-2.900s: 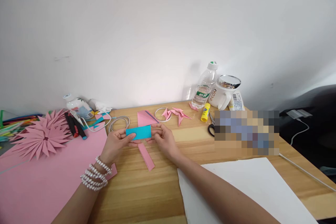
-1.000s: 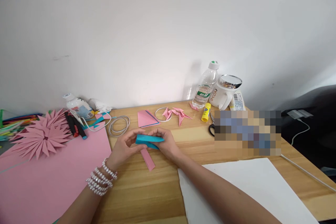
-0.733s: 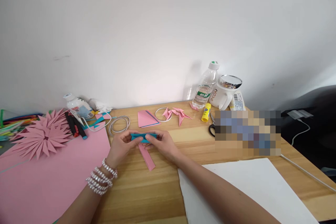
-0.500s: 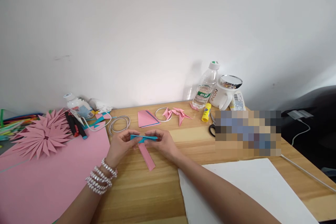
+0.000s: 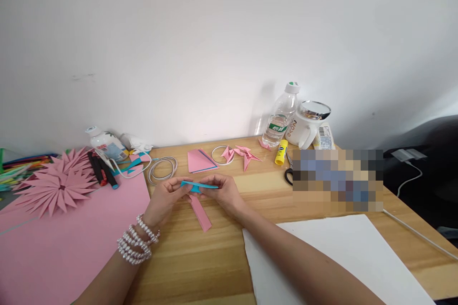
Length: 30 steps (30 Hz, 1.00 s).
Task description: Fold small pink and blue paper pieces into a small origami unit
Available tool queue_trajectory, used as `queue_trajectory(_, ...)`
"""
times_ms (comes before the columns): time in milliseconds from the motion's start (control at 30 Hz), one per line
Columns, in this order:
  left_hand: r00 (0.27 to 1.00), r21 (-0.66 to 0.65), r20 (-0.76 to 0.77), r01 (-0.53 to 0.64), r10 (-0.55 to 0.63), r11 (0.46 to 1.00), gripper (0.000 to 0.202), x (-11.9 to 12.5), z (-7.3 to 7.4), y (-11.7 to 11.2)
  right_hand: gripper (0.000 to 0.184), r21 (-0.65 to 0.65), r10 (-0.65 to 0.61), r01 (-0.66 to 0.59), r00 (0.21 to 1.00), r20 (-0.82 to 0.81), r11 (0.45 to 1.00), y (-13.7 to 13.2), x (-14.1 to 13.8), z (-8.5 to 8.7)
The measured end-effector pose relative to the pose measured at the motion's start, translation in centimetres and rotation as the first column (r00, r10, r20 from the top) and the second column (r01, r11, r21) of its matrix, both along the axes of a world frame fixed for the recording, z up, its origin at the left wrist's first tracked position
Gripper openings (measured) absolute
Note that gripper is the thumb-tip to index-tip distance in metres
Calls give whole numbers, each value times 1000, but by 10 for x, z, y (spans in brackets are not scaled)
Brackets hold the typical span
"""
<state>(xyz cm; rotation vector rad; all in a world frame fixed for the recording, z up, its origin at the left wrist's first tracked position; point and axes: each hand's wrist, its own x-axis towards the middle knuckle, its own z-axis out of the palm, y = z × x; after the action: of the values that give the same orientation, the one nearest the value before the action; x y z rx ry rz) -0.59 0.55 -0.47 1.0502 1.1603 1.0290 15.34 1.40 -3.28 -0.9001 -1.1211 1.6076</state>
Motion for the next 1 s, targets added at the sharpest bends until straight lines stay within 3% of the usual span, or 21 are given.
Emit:
queue_trajectory(467, 999, -4, 52, 9, -9, 1000, 24, 0, -2, 0, 32, -34, -18, 20, 998, 55, 999, -1, 1, 3)
queue_trajectory(1000, 999, -22, 47, -14, 15, 1000, 29, 5, 0, -2, 28, -59, -10, 12, 1000, 25, 998, 0, 0, 2)
